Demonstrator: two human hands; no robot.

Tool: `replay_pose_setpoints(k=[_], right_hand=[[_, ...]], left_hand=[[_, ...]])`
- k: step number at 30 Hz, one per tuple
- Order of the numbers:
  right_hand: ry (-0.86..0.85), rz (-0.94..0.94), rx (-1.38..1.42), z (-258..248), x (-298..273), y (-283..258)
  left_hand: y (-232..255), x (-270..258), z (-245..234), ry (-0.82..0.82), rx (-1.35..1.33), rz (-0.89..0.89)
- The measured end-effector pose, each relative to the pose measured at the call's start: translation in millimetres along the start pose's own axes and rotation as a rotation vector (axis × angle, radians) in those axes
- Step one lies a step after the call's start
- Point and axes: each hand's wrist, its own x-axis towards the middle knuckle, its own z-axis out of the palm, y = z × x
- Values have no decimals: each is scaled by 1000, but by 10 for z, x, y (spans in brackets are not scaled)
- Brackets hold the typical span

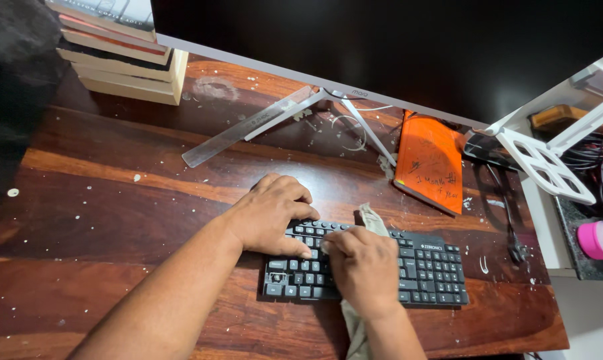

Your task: The person wipes a black computer keyboard with a white cloth, cleaning the keys and the surface. They then flip the keyboard over and wipe the underside before placing it back on the desk.

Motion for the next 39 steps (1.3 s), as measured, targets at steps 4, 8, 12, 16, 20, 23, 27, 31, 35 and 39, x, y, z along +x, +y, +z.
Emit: replay_pose_setpoints(k=[4, 8, 12, 16, 20, 23, 27, 31, 35, 39], right_hand=[[-51, 66, -35, -150, -138, 214], [-97, 91, 27, -340, -379, 295], [-134, 101, 295, -384, -573, 230], [-47, -55, 128, -331, -700, 117], [-65, 69, 149, -421, -747, 374], [-66, 267, 32, -562, -794, 591], [41, 253, -83, -544, -857, 607], [36, 187, -44, -463, -750, 512], [22, 12, -1, -305, -402, 403], [-49, -21, -81, 10, -29, 157]], left_hand=[[-5, 23, -17, -38, -16, -38], [12, 25, -11, -63, -17, -67], [15, 25, 3, -70, -22, -78], [9, 23, -12, -64, -27, -61], [6, 23, -36, -102, -40, -76], [24, 36, -42, -97, -27, -71], [24, 46, -38, -107, -22, -89], [13, 40, -33, -90, -14, -73], [10, 37, -26, -82, -1, -77], [19, 27, -19, -59, 2, -66]])
